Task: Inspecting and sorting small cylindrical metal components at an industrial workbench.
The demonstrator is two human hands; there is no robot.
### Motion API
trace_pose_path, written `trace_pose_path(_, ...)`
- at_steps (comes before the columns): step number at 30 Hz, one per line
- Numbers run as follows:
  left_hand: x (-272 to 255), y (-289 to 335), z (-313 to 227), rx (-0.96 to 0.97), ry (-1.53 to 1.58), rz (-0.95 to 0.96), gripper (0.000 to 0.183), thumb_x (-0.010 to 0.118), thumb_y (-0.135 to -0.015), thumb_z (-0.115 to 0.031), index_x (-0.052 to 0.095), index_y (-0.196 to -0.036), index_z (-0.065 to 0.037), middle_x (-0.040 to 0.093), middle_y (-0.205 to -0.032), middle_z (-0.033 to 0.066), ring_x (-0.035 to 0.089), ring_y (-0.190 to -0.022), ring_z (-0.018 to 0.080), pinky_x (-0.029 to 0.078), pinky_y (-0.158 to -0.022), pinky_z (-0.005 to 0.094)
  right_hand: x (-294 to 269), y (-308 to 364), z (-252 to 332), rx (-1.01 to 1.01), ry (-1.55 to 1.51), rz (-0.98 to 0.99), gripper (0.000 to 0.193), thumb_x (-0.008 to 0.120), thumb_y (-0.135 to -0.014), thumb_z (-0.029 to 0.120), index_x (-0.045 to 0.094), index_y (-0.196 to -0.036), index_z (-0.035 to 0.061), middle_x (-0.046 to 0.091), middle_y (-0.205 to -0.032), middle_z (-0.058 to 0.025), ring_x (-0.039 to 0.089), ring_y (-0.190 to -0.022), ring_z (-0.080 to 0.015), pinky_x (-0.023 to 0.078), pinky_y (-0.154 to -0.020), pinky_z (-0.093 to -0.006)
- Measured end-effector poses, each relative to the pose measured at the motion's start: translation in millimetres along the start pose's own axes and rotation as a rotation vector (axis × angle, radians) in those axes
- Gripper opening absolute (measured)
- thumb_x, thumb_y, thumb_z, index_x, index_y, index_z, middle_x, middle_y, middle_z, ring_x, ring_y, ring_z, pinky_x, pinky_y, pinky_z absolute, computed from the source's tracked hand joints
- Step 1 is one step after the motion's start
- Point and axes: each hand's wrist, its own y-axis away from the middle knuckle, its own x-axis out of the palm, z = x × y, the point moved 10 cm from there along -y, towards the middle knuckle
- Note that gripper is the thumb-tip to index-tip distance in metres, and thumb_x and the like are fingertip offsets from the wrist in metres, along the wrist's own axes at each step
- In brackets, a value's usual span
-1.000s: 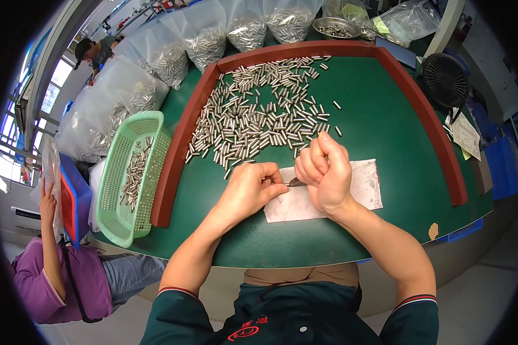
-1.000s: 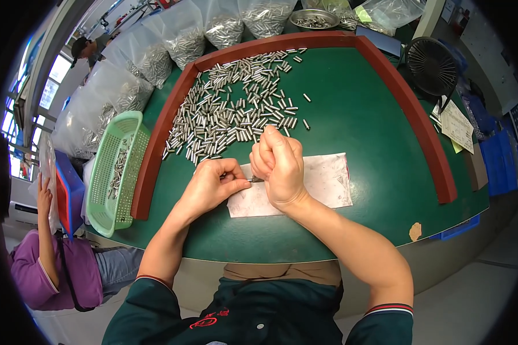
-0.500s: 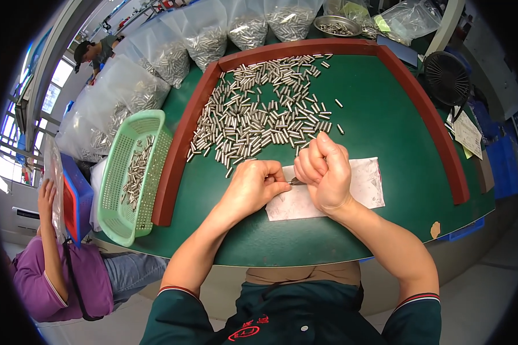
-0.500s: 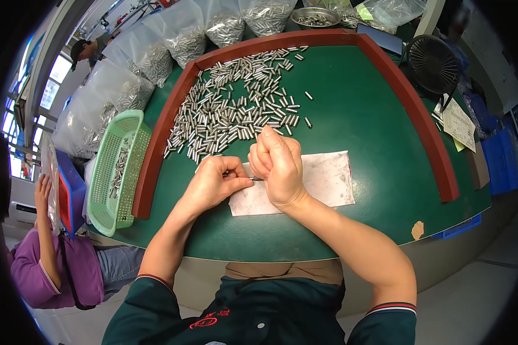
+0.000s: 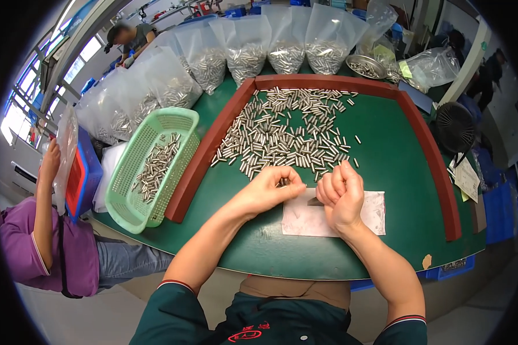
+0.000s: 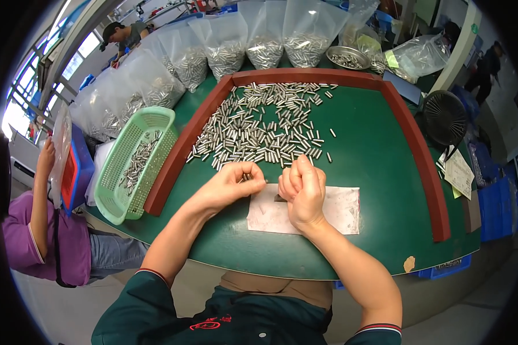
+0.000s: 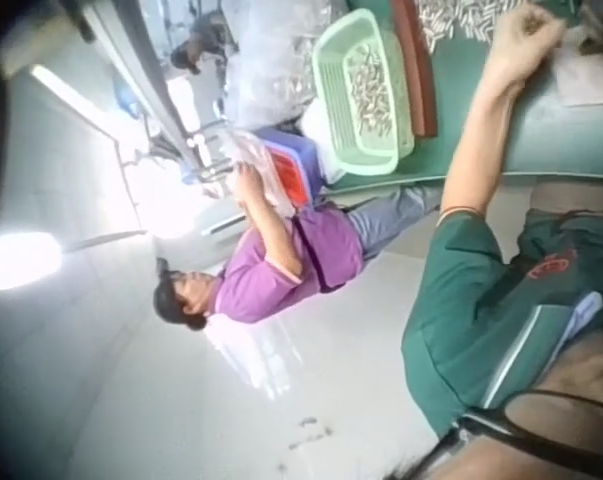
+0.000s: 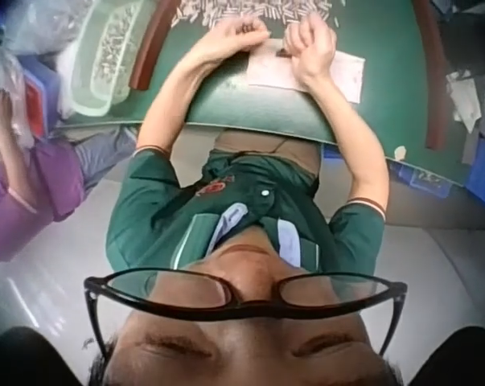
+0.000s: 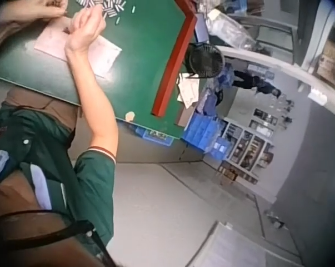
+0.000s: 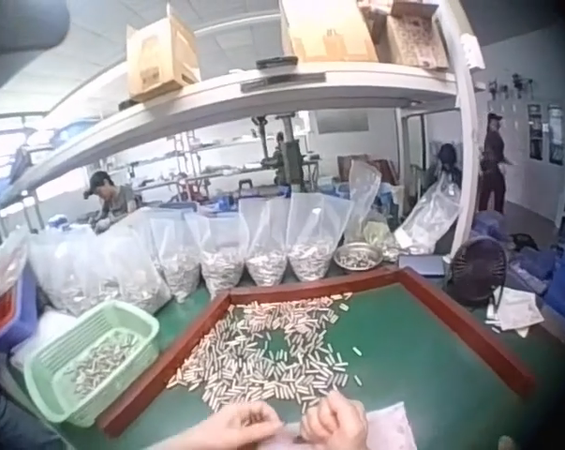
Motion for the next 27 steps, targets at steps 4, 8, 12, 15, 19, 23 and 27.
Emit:
trace_pose_path(4,-11.8,-3.8,-1.1,-0.033,0.898,0.154,0.011,0.056,-0.084,-0.014,0.05,-0.089,-0.006,0.051,-0.078,0.0023,0.033,-0.053,0.0035,0.031,-0.048,0.0158,5.1,0.4,2.1,-0.007,0.027,0.022,0.045,0.032,-0.092,0.025,0.025,-0.049,0.0117,0.024,-0.04,0.0004,0.016,-0.037,-0.0082,0.016,-0.036,-0.0244)
trace_pose_path(8,-54.4,0.5,2.6,-0.046,0.9,-0.263,0.02,0.051,-0.087,-0.018,0.052,-0.097,-0.001,0.048,-0.074,0.0026,0.037,-0.057,0.0064,0.032,-0.049,0.0185,3.2,-0.8,1.9,-0.003,0.043,0.023,0.045,0.032,-0.092,0.025,0.025,-0.05,0.0116,0.024,-0.04,0.0003,0.016,-0.037,-0.0082,0.016,-0.036,-0.0245)
trace_pose_path(12,-79.5,3.6,0.7,0.016,0.57,-0.31,0.028,0.051,-0.088,-0.028,0.049,-0.07,-0.007,0.037,-0.058,-0.0029,0.029,-0.05,0.0055,0.024,-0.043,0.0203,3.2,-1.5,2.1,-0.004,0.042,0.013,0.045,0.031,-0.092,0.026,0.025,-0.05,0.0122,0.023,-0.039,0.0009,0.016,-0.037,-0.0082,0.015,-0.036,-0.0243)
trace_pose_path(15,-81.9,0.3,-11.2,0.093,0.067,-0.365,0.02,0.058,-0.083,-0.021,0.054,-0.071,-0.006,0.035,-0.052,-0.0077,0.028,-0.045,0.0029,0.025,-0.043,0.0202,0.2,-1.7,2.6,0.007,0.046,0.0,0.045,0.031,-0.092,0.027,0.025,-0.05,0.0127,0.023,-0.039,0.0013,0.016,-0.037,-0.0081,0.015,-0.036,-0.0241)
trace_pose_path(19,-62.3,7.8,-25.4,0.05,-0.663,-0.278,0.013,0.068,-0.064,-0.013,0.061,-0.072,-0.005,0.049,-0.053,0.0033,0.047,-0.049,0.013,0.038,-0.049,0.029,4.1,-4.1,-0.2,0.032,0.054,-0.001,0.045,0.032,-0.092,0.027,0.025,-0.05,0.013,0.022,-0.039,0.0018,0.015,-0.036,-0.0078,0.015,-0.036,-0.024)
trace_pose_path(23,-45.1,10.1,-23.6,0.234,-0.914,-0.273,0.016,0.066,-0.069,-0.018,0.06,-0.077,-0.005,0.06,-0.067,0.0135,0.059,-0.067,0.0317,0.046,-0.062,0.0395,4.7,-1.7,-5.1,0.067,0.013,-0.013,0.045,0.031,-0.093,0.029,0.025,-0.051,0.0136,0.022,-0.04,0.0024,0.015,-0.035,-0.0075,0.013,-0.035,-0.0233)
trace_pose_path(27,-32.8,3.6,-27.4,0.326,-0.917,-0.275,0.015,0.063,-0.071,-0.016,0.057,-0.075,-0.003,0.059,-0.066,0.015,0.057,-0.066,0.0332,0.044,-0.059,0.0415,1.3,0.1,1.4,0.056,-0.013,-0.031,0.045,0.031,-0.093,0.03,0.024,-0.051,0.0144,0.02,-0.039,0.0026,0.013,-0.035,-0.0083,0.013,-0.034,-0.0238)
